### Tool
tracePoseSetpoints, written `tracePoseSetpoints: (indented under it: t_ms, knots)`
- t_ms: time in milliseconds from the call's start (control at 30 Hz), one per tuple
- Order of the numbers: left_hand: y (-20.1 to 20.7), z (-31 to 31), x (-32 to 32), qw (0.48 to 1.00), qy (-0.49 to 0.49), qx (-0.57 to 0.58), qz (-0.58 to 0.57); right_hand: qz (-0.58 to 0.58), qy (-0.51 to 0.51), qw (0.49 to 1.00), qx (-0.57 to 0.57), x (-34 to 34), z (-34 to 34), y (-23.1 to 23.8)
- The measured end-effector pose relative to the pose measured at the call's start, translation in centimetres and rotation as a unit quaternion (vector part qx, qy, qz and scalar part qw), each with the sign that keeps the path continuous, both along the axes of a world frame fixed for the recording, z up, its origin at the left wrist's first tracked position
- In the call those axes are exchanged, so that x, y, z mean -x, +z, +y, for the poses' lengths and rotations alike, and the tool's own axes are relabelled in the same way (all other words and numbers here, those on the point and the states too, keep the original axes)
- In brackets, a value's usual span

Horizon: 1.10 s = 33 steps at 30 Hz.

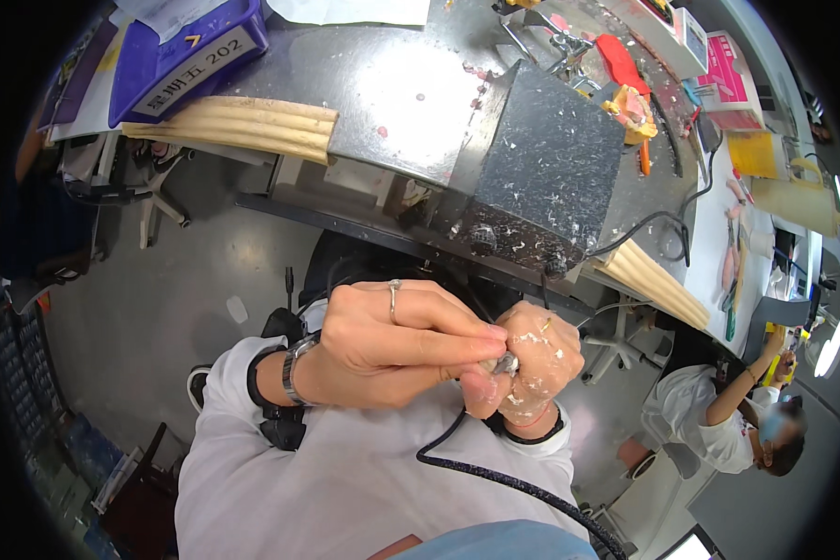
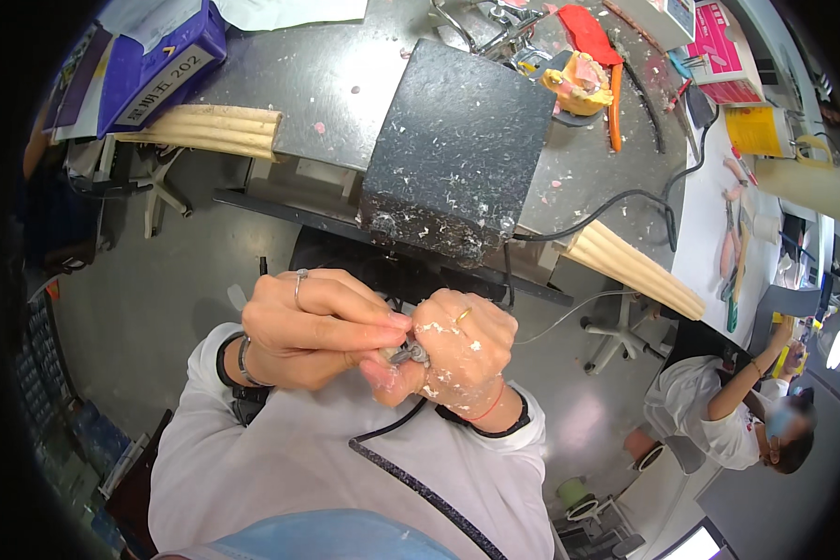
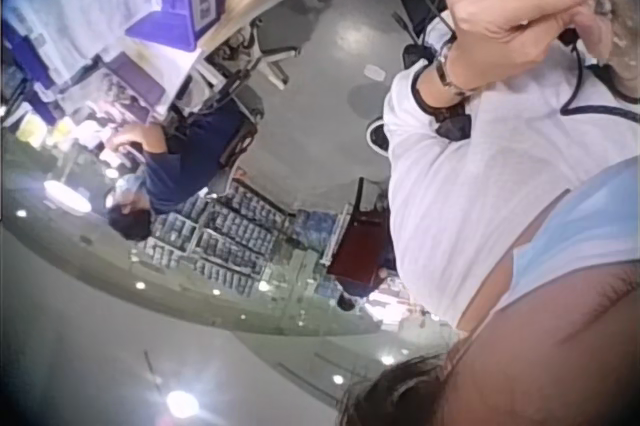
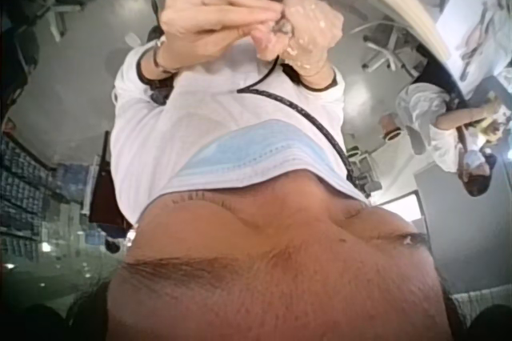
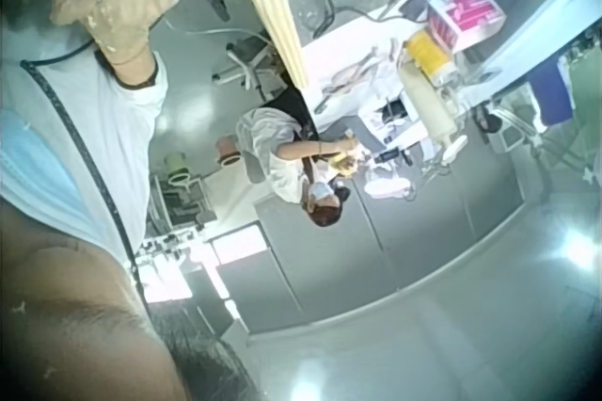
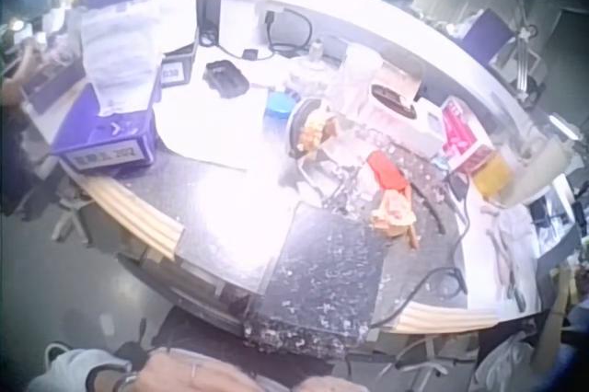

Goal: Refining and fitting dental prosthetic models using hand tools and a rotary grinder in a laboratory setting.

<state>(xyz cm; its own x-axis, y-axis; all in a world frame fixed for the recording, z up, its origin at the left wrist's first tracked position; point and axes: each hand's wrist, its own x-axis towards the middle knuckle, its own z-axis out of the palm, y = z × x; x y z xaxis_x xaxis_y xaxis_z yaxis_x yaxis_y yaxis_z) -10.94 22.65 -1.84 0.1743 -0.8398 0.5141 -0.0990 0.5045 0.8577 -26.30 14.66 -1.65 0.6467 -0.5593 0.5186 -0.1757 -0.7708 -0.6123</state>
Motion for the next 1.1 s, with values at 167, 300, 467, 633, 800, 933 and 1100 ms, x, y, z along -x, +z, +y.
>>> tracePoseSetpoints:
  t_ms: [167,300,467,633,800,933,1100]
  knots:
    - [0.1,0.0,-0.1,1.0,-0.002,0.002,-0.008,-0.013,0.015,1.0,0.005,0.2,-0.3,-0.5]
    - [0.1,0.2,0.0,1.0,-0.006,-0.013,0.008,0.001,0.019,1.0,-0.006,0.3,-0.2,-0.4]
    - [0.0,0.3,0.2,0.999,-0.008,-0.022,0.035,-0.029,0.01,1.0,0.006,0.0,-0.1,-0.6]
    - [-0.4,0.4,0.7,0.997,-0.012,-0.017,0.069,0.0,0.012,1.0,-0.012,0.1,-0.1,0.3]
    - [-0.7,0.4,1.6,0.985,-0.012,-0.03,0.17,0.005,0.003,1.0,-0.031,0.1,0.4,0.4]
    - [-0.9,0.4,1.8,0.984,-0.018,-0.025,0.174,-0.01,0.007,0.998,-0.062,0.1,0.6,0.2]
    - [-1.0,0.6,1.8,0.984,-0.019,-0.024,0.177,-0.003,0.016,0.997,-0.072,0.2,0.8,0.2]
